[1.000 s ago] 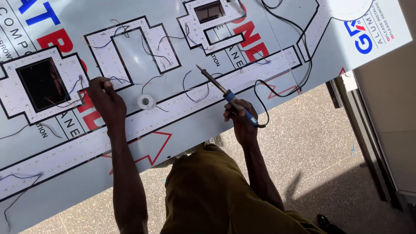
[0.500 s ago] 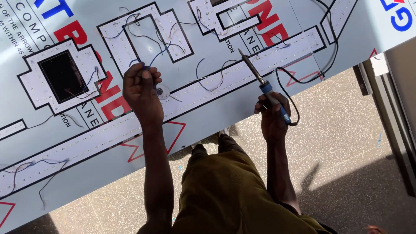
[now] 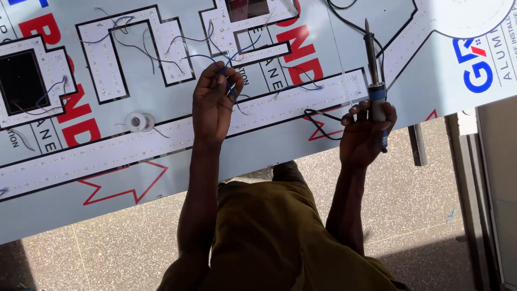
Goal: Soldering wires to LED strips and using a glue gun to secure components on a sign board.
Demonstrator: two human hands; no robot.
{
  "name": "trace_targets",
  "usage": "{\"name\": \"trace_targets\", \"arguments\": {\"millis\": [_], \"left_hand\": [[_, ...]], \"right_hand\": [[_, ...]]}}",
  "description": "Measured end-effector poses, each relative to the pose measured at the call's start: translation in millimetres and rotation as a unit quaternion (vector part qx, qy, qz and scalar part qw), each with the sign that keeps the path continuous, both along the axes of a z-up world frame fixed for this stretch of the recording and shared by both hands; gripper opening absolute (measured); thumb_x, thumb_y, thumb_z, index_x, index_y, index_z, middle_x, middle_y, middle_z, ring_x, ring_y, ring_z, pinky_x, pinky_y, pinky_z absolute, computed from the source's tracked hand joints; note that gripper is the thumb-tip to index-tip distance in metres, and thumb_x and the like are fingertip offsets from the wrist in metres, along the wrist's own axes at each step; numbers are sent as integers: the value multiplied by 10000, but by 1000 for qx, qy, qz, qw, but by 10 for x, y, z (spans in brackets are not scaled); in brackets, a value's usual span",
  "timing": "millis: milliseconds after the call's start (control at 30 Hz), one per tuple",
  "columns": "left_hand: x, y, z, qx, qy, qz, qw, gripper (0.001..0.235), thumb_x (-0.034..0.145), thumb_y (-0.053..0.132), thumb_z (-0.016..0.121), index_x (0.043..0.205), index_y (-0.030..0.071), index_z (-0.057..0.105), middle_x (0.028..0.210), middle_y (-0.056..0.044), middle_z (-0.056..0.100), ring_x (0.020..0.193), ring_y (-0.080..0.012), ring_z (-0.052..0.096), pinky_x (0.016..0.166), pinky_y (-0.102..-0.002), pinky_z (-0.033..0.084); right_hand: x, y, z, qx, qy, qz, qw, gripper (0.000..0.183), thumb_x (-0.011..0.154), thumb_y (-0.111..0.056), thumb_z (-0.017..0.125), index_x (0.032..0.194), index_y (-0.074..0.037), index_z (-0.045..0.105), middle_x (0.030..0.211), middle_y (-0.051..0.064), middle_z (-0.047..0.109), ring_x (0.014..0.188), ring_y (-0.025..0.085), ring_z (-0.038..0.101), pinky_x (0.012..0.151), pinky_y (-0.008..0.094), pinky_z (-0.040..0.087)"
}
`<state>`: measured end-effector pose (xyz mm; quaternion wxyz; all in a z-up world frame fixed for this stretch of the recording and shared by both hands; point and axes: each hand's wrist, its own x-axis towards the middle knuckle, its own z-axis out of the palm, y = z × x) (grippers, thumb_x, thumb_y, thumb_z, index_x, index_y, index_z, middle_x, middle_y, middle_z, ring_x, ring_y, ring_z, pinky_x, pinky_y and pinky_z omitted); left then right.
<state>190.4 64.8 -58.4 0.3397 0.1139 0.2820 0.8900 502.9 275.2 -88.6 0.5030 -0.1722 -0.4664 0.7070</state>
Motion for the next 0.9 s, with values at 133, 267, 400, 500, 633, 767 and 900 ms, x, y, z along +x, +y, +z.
{"name": "trace_targets", "arguments": {"millis": [133,267,400,500,633,767,900], "left_hand": [[508,1064,-24,-2,-11,-19,1000,288,1154,27,673,1439,69,681,1339,-182,761,1337,-339,746,1245,-564,603],[933,1889,-10,-35,-29,-39,998,269,1132,8,687,1400,34,695,1287,-207,779,1336,-355,737,1265,-616,551],[1124,3011,13,-37,-41,-76,996,259,1123,-21,682,1377,28,692,1276,-210,792,1339,-355,746,1291,-628,523],[1186,3965,157,65,0,-145,987,238,1120,-14,726,1354,12,694,1297,-203,813,1402,-379,699,1308,-541,520],[1240,4501,54,-167,270,-145,937,675,1189,198,634,1770,50,325,1868,-230,346,1772,-363,309,1438,-474,319],[1186,3518,388,-193,338,-208,897,460,1241,164,567,1657,-31,545,1680,-352,546,1639,-509,423,1395,-627,294],[920,2242,277,-217,342,-197,893,377,1226,184,569,1543,4,664,1448,-312,727,1487,-475,626,1280,-615,462]], "right_hand": [[68,823,84,-20,40,2,999,477,1218,-535,460,1628,-290,473,1507,175,647,1318,292,708,974,396,649],[133,1171,168,-68,75,-26,995,485,1238,-495,445,1654,-247,447,1543,156,659,1353,271,722,1001,397,674],[205,1371,159,-87,93,-65,990,545,1227,-510,468,1702,-255,388,1585,158,634,1341,277,735,990,397,696],[219,1420,279,-120,77,-110,984,594,1205,-503,593,1713,-232,448,1593,138,643,1280,290,718,948,402,617],[203,1472,317,-75,90,-129,985,586,1223,-489,590,1708,-195,443,1605,185,619,1269,321,718,921,412,647],[-16,1493,247,20,20,-108,994,579,1229,-529,429,1700,-196,367,1583,186,580,1298,290,720,943,355,699],[-462,1142,228,28,11,-23,999,583,1218,-544,472,1680,-194,404,1554,207,591,1276,302,724,929,378,694]]}}
